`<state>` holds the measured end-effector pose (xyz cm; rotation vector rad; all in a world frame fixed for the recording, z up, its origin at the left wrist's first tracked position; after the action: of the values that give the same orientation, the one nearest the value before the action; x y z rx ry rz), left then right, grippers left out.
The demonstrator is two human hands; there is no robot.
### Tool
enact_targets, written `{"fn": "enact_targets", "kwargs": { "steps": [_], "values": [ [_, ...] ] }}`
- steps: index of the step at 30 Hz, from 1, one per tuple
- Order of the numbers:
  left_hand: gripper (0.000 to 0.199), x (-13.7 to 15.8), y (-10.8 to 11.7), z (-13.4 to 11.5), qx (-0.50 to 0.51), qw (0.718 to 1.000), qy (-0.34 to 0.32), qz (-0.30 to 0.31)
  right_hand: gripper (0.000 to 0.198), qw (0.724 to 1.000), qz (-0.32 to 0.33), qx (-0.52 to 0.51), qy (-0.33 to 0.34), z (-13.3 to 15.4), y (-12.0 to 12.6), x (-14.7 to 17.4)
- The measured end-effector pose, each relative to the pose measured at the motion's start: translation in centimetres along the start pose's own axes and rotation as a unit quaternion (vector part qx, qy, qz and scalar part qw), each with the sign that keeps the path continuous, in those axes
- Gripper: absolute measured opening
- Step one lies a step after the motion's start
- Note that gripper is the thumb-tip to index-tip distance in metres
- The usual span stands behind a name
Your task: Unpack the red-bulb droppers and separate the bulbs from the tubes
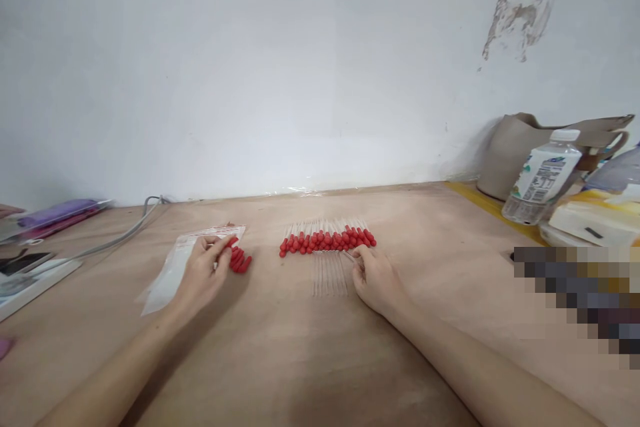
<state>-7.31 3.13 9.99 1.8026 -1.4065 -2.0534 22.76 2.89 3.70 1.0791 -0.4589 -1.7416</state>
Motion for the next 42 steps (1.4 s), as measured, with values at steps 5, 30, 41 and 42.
{"fn": "enact_targets", "kwargs": {
  "steps": [5,30,41,42],
  "values": [
    [0.031,0.4,1.7,5.7,0.003,0.994,0.109,0.002,0.015,1.000,0.008,-0.001,0.029,1.0,-0.3,0.3],
    [0.021,0.4,-2.2,-0.8,-0.113,0.986,-0.076,0.100,0.035,0.991,0.037,0.080,0.097,3.0,-1.0,1.7],
    [0.028,-2.8,-7.7,-4.5,-0.138,0.982,-0.062,0.112,0.028,0.997,0.041,0.039,0.045,1.7,-0.9,1.0],
    [0.029,-2.9,-8.0,-4.2,-0.143,0.982,-0.051,0.109,0.028,0.998,0.041,0.037,0.041,1.6,-0.9,1.0]
  ]
}}
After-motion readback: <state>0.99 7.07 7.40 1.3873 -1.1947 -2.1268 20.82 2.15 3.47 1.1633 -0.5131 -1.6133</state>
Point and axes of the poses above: each hand's wrist, its own x-axis away from the middle knuckle, its own y-axis out of the back of the hand, z = x × y, the point moved 10 cm from there along -x, towards the middle knuckle, and after that the axes turned 15 degrees about -y, right-handed, at the moved point
